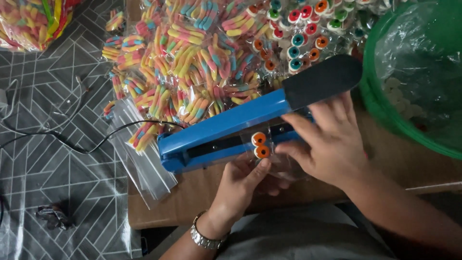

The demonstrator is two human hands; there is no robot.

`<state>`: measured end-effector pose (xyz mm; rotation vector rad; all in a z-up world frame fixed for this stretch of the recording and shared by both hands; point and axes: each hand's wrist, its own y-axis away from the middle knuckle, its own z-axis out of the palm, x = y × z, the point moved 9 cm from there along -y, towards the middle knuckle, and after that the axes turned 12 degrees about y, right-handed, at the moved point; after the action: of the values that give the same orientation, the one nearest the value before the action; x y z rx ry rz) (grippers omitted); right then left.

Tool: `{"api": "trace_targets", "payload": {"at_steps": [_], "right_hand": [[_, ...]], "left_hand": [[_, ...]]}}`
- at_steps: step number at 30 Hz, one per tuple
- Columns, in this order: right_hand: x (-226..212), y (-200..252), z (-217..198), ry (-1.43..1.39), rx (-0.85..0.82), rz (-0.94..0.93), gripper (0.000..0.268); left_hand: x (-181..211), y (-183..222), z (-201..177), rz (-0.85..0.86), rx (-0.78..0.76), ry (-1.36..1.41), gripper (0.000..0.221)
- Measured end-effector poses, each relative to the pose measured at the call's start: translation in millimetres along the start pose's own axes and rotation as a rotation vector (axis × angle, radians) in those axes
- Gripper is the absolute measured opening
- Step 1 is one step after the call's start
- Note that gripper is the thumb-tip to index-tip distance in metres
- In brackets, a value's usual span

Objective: The person puts candy pieces into small plastic bags and uses a heat sealer to seal the openings.

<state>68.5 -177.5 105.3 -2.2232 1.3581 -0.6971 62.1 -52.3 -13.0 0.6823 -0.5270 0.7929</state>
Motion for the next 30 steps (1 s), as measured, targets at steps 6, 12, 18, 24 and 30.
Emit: {"api": "trace_targets", "payload": {"at_steps": [6,12,18,24,30], "right_hand": [[25,28,11,-0.575,-0.119,0.471,0.016],[23,67,82,-1.175,-0.753,0.942,0.023],[-1,65,87,-1.631,-0.669,1.013,0.034],[6,57,65,-1.407,-0.548,0.918,0.023],[10,59,53,-1.348,-0.463,1.005,0.040]], "left_hand": [[7,0,-1,-0.076,0.182,-0.043,0.035],[31,1,19,0.050,0.084,-0.200,0.033],[28,9,41,0.078,-0.061,-0.589,0.022],[32,14,36,0.214,-0.081,-0.710,0.013],[26,16,40,0.139,-0.105,-0.518,0.019]]}}
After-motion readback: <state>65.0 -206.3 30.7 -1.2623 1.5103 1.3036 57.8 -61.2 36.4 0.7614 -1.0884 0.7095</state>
